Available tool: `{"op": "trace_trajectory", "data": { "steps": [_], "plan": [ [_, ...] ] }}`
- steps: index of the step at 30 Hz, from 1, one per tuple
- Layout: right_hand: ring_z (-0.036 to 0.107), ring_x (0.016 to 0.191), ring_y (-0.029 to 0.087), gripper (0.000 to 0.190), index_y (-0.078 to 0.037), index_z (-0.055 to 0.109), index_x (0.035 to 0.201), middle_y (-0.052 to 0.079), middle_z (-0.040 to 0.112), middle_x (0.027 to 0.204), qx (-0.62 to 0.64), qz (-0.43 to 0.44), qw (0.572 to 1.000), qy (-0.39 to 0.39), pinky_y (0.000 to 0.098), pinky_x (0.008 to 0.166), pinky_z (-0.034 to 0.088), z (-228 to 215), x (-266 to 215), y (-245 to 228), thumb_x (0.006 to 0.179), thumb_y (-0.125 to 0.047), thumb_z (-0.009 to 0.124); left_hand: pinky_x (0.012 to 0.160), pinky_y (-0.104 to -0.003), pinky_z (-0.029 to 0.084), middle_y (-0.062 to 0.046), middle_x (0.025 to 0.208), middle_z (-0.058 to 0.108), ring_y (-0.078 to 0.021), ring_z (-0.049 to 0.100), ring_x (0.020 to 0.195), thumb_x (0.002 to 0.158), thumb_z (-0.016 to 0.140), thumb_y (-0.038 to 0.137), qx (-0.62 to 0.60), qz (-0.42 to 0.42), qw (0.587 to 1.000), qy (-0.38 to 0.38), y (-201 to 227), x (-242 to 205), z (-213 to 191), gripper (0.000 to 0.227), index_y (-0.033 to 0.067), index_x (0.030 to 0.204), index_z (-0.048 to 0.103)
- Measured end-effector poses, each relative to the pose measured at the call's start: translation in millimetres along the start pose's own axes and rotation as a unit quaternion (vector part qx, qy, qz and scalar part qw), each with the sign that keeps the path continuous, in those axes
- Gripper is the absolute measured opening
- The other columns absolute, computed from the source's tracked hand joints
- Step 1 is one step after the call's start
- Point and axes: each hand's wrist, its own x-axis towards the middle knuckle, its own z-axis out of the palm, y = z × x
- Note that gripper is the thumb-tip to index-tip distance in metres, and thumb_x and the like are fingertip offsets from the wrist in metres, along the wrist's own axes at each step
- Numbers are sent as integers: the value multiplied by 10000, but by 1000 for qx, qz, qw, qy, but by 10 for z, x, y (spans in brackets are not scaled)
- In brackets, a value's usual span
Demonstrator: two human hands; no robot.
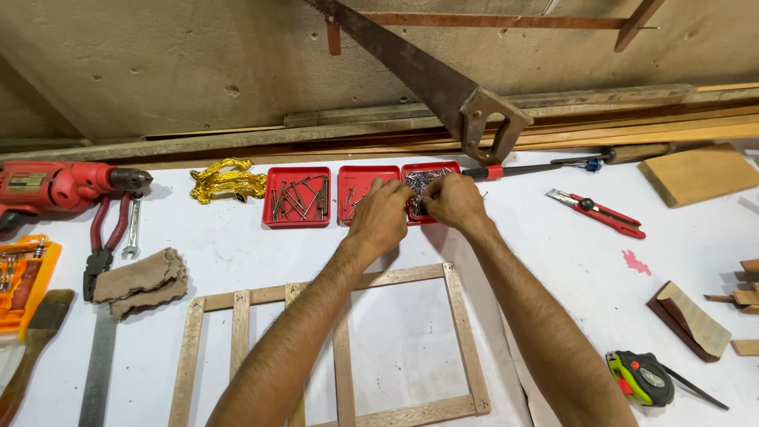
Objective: The person assembles a small wooden frame on a workbench, hammering nails into thin wood slats to attach cross pieces. They measure the frame and slats with a tape measure and ruler, sand a small block, and position additional slats before nailing them in place.
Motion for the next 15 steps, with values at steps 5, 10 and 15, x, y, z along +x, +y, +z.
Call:
{"op": "trace_trajectory", "data": {
  "steps": [5, 10, 15],
  "plan": [
    [738, 751, 266, 186, -57, 797, 937, 137, 773, 842, -30, -36, 999, 7, 431, 744, 595, 75, 12, 139, 907, -236, 759, 988, -441, 522, -104, 1199, 669, -329, 573, 1130, 805, 628, -77, -42, 20, 998, 43, 42, -89, -92, 390, 52, 1163, 716],
    [729, 751, 221, 254, -48, 775, 984, 123, 774, 853, 73, 21, 997, -16, 419, 713, 577, -55, -40, 108, 958, -297, 735, 962, -429, 526, -104, 1199, 666, -321, 581, 1129, 806, 632, -77, -59, 11, 997, 50, 41, -110, -174, 378, 42, 1157, 707],
    [710, 807, 116, 213, -69, 774, 1014, 50, 781, 887, 172, 13, 985, -2, 316, 728, 562, -150, -98, 161, 973, -266, 703, 976, -431, 524, -95, 1200, 676, -314, 590, 1116, 806, 605, -75, -59, 16, 996, 65, 98, -134, -262, 396, 58, 1162, 716]
  ]
}}
